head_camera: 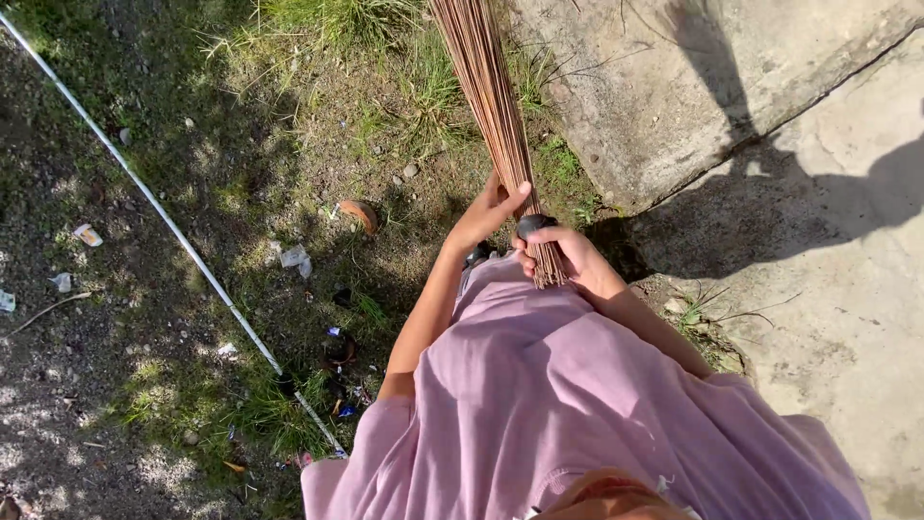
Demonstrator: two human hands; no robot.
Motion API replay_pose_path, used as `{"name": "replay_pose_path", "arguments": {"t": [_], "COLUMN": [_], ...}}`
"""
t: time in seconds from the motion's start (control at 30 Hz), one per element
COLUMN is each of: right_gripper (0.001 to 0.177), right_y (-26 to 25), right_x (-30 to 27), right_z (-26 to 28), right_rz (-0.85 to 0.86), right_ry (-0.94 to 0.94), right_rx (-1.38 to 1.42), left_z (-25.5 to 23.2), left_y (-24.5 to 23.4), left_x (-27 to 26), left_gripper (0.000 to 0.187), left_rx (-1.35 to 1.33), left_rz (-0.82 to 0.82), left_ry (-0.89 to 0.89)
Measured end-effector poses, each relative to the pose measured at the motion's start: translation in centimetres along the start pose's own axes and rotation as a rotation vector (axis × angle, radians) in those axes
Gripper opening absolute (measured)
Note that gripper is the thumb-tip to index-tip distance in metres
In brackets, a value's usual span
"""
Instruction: Weeding grass and picking up small debris from a dirt ground by hand, and fixing a broom.
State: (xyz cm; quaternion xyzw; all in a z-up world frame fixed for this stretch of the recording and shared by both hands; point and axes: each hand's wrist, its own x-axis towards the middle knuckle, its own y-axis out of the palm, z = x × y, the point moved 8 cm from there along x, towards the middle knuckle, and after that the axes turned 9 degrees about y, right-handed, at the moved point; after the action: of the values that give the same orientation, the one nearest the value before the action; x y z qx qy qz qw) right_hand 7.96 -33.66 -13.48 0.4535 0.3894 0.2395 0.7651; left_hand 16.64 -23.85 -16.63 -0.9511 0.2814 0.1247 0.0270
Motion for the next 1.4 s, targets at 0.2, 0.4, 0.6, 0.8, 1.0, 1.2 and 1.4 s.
{"name": "replay_pose_path", "arguments": {"t": [0.2,0.4,0.6,0.8,1.0,1.2,1.4], "right_gripper": [0.017,0.018,0.015,0.017,0.067,0.109,0.065], "right_y": [-18.8,-42.0,-61.5,-60.5,-36.3,-28.2,-36.5], "right_x": [-6.6,-17.0,-8.1,16.8,25.7,17.8,10.7], "right_z": [6.8,27.9,47.7,38.9,12.1,13.0,30.8], "right_rz": [-0.739,-1.310,-1.243,-1.015,-0.122,0.001,-0.559], "right_ry": [-0.140,-0.212,-0.254,0.234,0.822,0.812,0.231], "right_rx": [0.109,-0.157,-0.223,-0.536,-0.687,-0.788,-0.614], "left_z": [9.5,20.9,26.4,33.1,33.6,33.8,32.2], "left_y": [7.3,4.7,1.2,4.7,8.9,7.2,5.8], "left_x": [5.8,12.6,21.4,18.0,16.0,14.1,14.2], "left_gripper": [0.081,0.068,0.059,0.053,0.047,0.041,0.040], "left_rx": [0.000,-0.041,0.006,-0.172,-0.104,-0.179,-0.323], "left_rz": [0.413,0.268,-0.118,-0.481,-0.461,-0.611,-0.757], "left_ry": [-0.054,-0.194,-0.335,-0.356,-0.458,-0.419,-0.375]}}
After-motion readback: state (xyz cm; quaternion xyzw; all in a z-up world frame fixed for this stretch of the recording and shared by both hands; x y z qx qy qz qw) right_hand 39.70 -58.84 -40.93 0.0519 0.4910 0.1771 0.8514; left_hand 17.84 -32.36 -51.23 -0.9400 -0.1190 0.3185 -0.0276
